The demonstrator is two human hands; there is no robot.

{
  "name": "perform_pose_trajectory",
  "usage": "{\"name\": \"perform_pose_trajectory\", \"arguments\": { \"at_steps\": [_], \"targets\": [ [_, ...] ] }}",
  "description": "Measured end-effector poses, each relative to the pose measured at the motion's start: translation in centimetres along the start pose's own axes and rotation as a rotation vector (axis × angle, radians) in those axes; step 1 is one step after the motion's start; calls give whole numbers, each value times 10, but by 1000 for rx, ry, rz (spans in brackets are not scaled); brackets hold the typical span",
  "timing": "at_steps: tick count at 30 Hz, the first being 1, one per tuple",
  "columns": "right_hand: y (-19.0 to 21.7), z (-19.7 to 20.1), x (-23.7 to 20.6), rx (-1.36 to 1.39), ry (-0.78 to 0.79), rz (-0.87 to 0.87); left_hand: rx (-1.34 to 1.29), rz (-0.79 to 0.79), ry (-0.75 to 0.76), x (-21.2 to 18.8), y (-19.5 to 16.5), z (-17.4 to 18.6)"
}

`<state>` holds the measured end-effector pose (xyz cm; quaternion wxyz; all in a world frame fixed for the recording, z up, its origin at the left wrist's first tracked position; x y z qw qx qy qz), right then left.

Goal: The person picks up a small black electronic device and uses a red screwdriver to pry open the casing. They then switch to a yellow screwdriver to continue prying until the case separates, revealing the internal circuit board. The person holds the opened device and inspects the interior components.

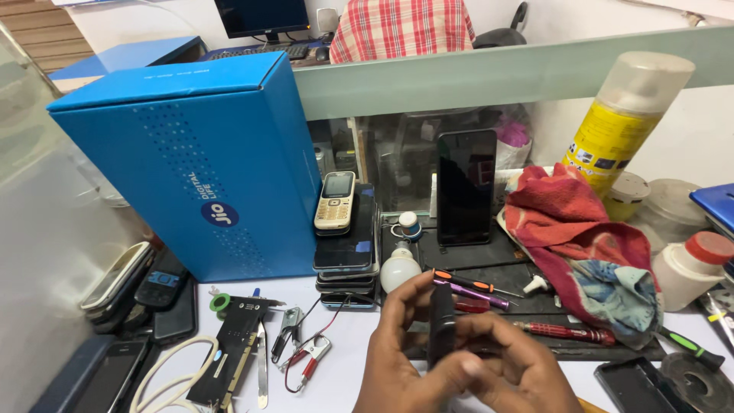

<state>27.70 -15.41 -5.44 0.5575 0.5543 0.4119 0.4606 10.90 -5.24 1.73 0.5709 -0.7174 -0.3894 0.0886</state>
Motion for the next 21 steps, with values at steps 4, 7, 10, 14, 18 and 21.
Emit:
{"name": "perform_pose_trajectory", "arguments": {
  "at_steps": [4,7,10,14,18,21],
  "targets": [
    [5,3,4,-12,-137,-27,127,-3,15,-3,-16,3],
    [7,-3,4,262,-189,-72,94,31,5,-3,-21,6],
    [10,-5,8,404,-31,-27,68,20,-20,-4,-19,10],
    [-4,5,10,505,-215,-266,104,22,-66,-5,-13,14],
    [-34,20,7,559,-256,-254,94,-41,-87,-8,-8,13],
    [-57,31,3,435,-325,-173,105,-59,-101,-9,-7,12]
  ]
}}
Point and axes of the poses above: each hand's wrist, its own x-axis towards the middle knuckle, its own z-axis out of the back of the hand, y = z × x, the point moved 1 cm from there along x, towards the middle knuckle, and after that the axes turned 14 degrees about -x, right-handed, at the moved point
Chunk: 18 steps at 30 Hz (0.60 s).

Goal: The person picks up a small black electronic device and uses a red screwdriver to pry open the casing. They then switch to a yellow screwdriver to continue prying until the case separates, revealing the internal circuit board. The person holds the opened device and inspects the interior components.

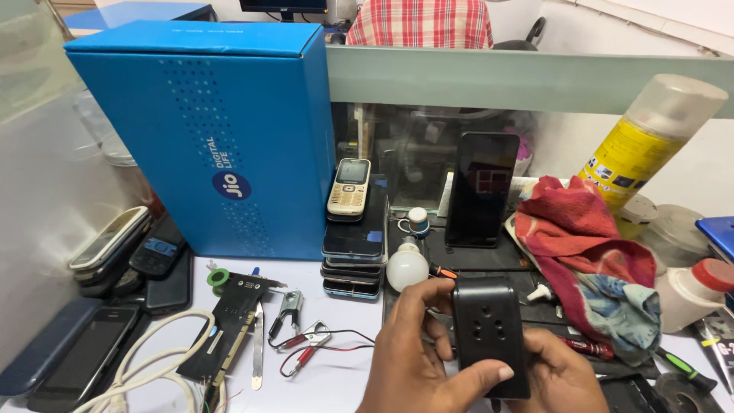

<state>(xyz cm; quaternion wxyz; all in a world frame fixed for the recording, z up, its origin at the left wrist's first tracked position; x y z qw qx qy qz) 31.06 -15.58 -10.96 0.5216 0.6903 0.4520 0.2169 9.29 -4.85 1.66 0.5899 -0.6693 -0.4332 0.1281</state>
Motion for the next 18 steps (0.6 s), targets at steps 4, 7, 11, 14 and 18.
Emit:
{"name": "perform_pose_trajectory", "arguments": {
  "at_steps": [4,7,11,14,18],
  "targets": [
    [-8,12,4,-130,12,29,8,21,-19,-2,-1,1],
    [-3,10,4,-138,-104,-140,26,-9,-9,-2,-2,2],
    [10,-1,0,-200,-173,-261,-17,-9,-10,-2,1,-1],
    [13,-6,-2,-197,-177,-283,-28,-23,-6,-3,3,-2],
    [14,-10,-5,-155,-46,-142,1,-25,-3,-2,7,-3]
  ]
}}
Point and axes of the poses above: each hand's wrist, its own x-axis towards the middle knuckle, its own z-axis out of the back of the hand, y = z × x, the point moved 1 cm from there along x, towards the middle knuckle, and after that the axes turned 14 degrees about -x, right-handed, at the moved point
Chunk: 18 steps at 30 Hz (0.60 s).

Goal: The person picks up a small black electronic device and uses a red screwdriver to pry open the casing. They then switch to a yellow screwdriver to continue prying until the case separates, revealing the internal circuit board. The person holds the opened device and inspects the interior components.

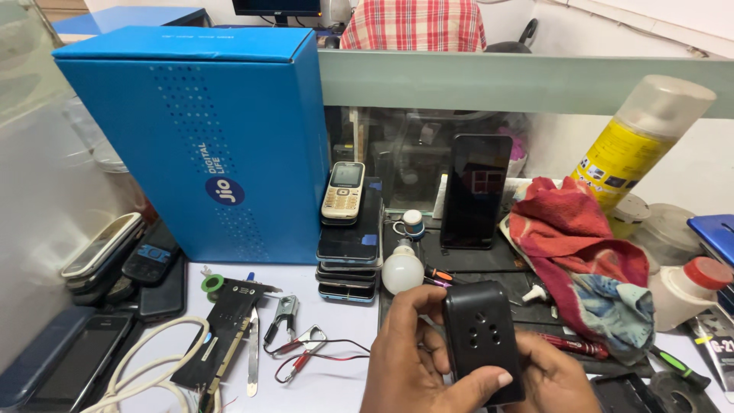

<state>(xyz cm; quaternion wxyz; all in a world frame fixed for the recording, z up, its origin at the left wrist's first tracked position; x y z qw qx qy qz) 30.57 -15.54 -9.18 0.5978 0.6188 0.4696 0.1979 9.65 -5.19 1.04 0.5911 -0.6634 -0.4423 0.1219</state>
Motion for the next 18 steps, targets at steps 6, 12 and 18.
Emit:
{"name": "perform_pose_trajectory", "arguments": {
  "at_steps": [6,12,18],
  "targets": [
    [11,-17,-11,174,35,23,-21,39,-13,4,2,-3],
    [22,-22,-15,259,219,77,83,0,7,5,-5,-2],
    [17,-21,-13,27,245,174,-25,86,4,7,-6,2]
  ]
}}
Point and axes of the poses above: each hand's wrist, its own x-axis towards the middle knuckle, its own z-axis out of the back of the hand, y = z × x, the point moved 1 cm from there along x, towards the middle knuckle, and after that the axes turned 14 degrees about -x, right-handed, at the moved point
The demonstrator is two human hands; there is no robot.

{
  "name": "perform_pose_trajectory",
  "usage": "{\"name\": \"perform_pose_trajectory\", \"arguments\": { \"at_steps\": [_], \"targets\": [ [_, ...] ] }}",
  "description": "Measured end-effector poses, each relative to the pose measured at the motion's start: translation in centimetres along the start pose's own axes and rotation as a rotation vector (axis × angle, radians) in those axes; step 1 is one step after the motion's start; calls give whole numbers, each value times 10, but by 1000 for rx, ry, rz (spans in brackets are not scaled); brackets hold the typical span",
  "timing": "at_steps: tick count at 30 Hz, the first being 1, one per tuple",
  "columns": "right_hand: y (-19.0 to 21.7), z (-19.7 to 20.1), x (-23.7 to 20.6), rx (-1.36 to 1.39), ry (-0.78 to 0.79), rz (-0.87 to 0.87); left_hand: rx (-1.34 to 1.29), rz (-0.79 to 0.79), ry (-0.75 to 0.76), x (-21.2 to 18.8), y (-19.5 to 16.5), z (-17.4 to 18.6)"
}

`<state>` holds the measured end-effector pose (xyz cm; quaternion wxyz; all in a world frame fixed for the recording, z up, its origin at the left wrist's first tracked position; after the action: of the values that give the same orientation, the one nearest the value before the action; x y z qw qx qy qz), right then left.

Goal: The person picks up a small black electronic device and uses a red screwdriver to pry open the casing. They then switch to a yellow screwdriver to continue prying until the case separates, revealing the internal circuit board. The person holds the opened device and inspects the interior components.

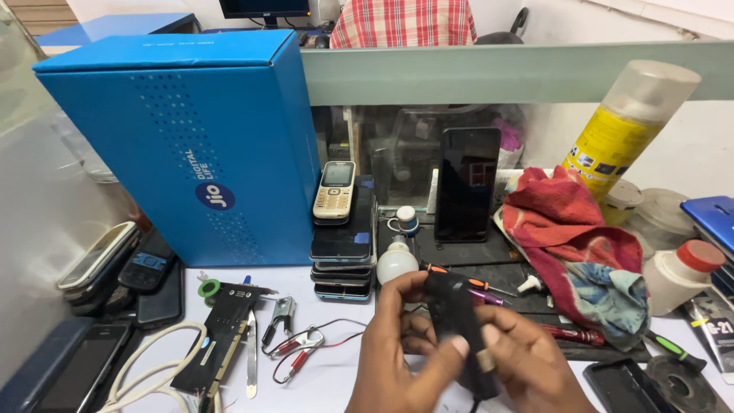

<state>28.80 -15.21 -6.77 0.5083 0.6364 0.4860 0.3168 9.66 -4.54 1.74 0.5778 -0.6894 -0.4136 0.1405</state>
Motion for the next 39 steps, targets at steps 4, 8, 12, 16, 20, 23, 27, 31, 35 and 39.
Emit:
{"name": "perform_pose_trajectory", "arguments": {
  "at_steps": [4,8,12,16,20,23,27,31,35,39],
  "targets": [
    [-1,-22,-7,-598,-132,209,-160,-65,13,2,8,-1],
    [7,-40,-18,-902,-128,357,-89,93,-102,-5,20,-2],
    [12,-50,-24,-957,-156,504,-34,-7,-93,-6,24,-2],
    [13,-50,-29,-1000,-167,563,9,-61,-85,-5,23,-4],
    [14,-45,-30,-962,-131,554,23,-45,-93,-4,22,-8],
    [13,-43,-30,-946,-143,458,1,-33,-103,-3,22,-11],
    [10,-42,-27,-814,-123,306,-2,10,-148,-4,21,-15],
    [12,-43,-26,-869,-127,319,7,45,-178,-4,22,-14],
    [16,-43,-28,-876,-134,256,-28,132,-216,-3,27,-14],
    [22,-41,-28,-961,-124,94,-181,259,-282,1,29,-12]
  ]
}}
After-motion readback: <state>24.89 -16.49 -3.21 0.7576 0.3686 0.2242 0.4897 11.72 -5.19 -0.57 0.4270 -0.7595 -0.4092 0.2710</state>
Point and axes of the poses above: each hand's wrist, its own x-axis towards the middle knuckle, its own z-axis out of the back of the hand, y = z × x, the point moved 1 cm from there along x, towards the middle knuckle, and after that the axes turned 14 degrees about -x, right-handed, at the moved point
